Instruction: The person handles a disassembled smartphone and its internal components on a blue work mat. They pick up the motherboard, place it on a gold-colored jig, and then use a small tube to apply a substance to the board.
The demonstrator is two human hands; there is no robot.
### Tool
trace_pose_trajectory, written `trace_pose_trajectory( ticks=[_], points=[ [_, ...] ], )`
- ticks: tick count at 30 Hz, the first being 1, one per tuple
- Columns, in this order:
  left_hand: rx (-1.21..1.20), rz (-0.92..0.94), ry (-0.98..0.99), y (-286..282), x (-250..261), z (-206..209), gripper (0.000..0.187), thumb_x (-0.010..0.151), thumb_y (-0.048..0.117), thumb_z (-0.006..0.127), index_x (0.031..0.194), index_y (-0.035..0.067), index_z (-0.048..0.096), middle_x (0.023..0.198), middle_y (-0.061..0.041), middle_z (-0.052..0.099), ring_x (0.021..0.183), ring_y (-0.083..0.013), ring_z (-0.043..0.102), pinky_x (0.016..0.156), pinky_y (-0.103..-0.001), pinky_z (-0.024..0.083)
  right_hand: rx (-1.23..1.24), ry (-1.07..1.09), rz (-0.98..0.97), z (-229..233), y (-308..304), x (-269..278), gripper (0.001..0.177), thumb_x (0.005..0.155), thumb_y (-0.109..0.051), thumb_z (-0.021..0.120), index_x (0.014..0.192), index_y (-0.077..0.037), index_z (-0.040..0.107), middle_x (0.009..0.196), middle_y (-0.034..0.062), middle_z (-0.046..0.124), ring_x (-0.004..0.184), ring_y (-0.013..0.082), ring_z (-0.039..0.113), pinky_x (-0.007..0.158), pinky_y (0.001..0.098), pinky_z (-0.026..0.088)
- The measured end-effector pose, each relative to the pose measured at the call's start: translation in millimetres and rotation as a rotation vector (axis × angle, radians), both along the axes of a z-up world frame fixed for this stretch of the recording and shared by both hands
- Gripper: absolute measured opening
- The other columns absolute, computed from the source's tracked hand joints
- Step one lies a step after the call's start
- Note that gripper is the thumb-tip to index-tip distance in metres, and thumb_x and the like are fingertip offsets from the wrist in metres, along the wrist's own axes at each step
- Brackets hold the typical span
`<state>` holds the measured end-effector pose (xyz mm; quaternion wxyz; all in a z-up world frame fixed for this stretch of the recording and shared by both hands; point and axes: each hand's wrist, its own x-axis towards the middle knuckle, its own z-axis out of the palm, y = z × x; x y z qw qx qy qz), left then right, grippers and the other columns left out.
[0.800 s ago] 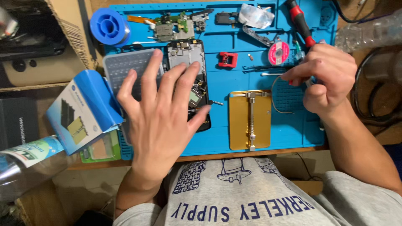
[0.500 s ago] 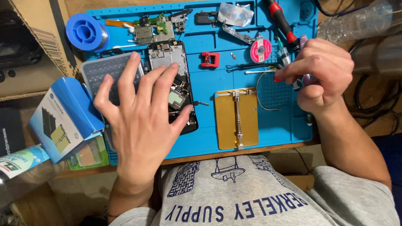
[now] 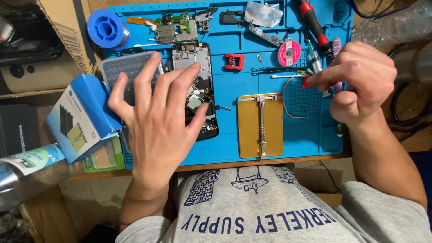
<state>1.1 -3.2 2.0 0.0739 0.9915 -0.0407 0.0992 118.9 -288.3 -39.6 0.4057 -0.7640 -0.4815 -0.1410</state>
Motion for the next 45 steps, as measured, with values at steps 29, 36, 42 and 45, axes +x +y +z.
trace_pose_trajectory(
  ticks=[29,36,42,45],
  points=[
    [-2.113,-0.305,0.34,-70,-36,-46,0.01,0.095,0.017,0.06,0.101,0.017,0.053,0.094,0.003,0.047,0.079,-0.0054,0.044,0.069,-0.017,0.041,-0.209,-0.213,0.269,19,2,-54,0.077,0.084,-0.08,0.065,0.118,-0.012,0.056,0.074,-0.001,0.065,0.057,0.0164,0.054,0.055,0.0329,0.035],
    [-2.264,-0.447,0.498,-67,-39,-52,0.018,0.095,0.018,0.064,0.109,0.017,0.053,0.101,0.002,0.047,0.086,-0.0076,0.049,0.073,-0.019,0.046,-0.061,0.196,0.305,22,27,-54,0.075,0.061,-0.077,0.07,0.095,-0.011,0.059,0.078,0.0007,0.064,0.065,0.0162,0.06,0.058,0.0321,0.044],
    [-2.042,-0.538,0.638,-57,-47,-50,0.025,0.094,0.021,0.063,0.113,0.014,0.048,0.096,0.001,0.059,0.089,-0.011,0.058,0.082,-0.025,0.048,-0.018,0.423,0.306,54,60,-39,0.032,0.082,-0.029,0.054,0.064,-0.003,0.047,0.053,0.005,0.051,0.046,0.0197,0.049,0.048,0.0315,0.039],
    [-2.046,-0.483,0.697,-55,-47,-49,0.014,0.092,0.024,0.061,0.1,0.016,0.052,0.09,0.005,0.053,0.084,-0.0081,0.051,0.084,-0.024,0.043,-0.073,0.646,0.209,50,70,-30,0.036,0.093,-0.028,0.045,0.067,-0.003,0.039,0.059,0.0054,0.039,0.051,0.0173,0.034,0.051,0.0294,0.028]
  ],
)
